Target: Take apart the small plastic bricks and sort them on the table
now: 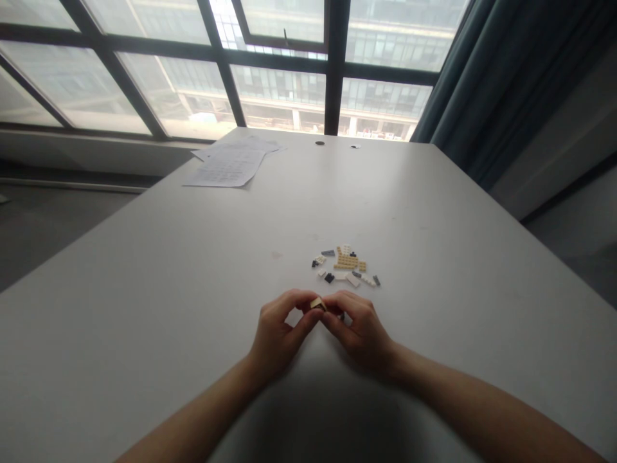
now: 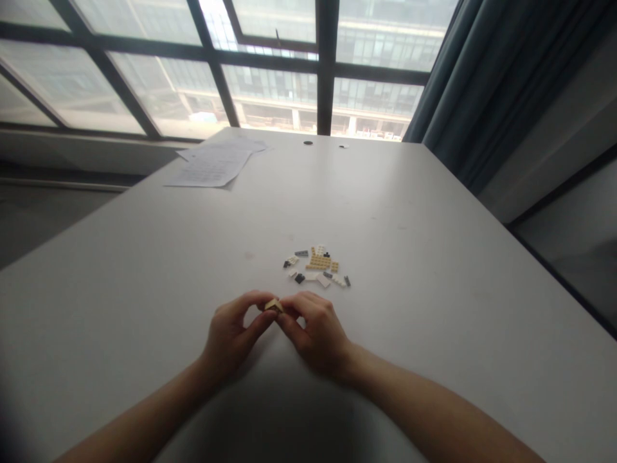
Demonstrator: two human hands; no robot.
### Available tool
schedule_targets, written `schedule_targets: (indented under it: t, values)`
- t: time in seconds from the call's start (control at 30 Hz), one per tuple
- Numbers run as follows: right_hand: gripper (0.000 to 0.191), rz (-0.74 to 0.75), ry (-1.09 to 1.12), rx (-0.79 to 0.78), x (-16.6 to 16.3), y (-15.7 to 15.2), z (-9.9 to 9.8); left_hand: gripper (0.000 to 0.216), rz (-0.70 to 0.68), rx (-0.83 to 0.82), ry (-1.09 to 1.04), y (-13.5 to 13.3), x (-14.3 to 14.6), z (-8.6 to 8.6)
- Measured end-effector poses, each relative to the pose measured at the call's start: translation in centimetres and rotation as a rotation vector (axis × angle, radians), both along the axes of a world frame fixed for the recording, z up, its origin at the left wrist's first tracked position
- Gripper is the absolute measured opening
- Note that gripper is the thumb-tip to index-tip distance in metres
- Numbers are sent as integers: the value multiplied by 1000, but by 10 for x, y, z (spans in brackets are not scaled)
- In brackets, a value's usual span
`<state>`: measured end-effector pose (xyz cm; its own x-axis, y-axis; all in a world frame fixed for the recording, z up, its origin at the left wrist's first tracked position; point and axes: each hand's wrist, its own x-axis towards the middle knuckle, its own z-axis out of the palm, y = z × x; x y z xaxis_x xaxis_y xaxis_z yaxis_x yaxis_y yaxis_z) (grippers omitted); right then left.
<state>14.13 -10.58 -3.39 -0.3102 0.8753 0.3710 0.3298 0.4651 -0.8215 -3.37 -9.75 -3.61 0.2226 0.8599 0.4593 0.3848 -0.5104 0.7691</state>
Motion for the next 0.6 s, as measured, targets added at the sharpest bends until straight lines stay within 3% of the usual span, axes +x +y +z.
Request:
schedule_targets:
  t: [0.6]
  values:
    - [10, -136, -10, 84, 0, 2, -6, 17, 4, 56, -7, 1, 0, 0]
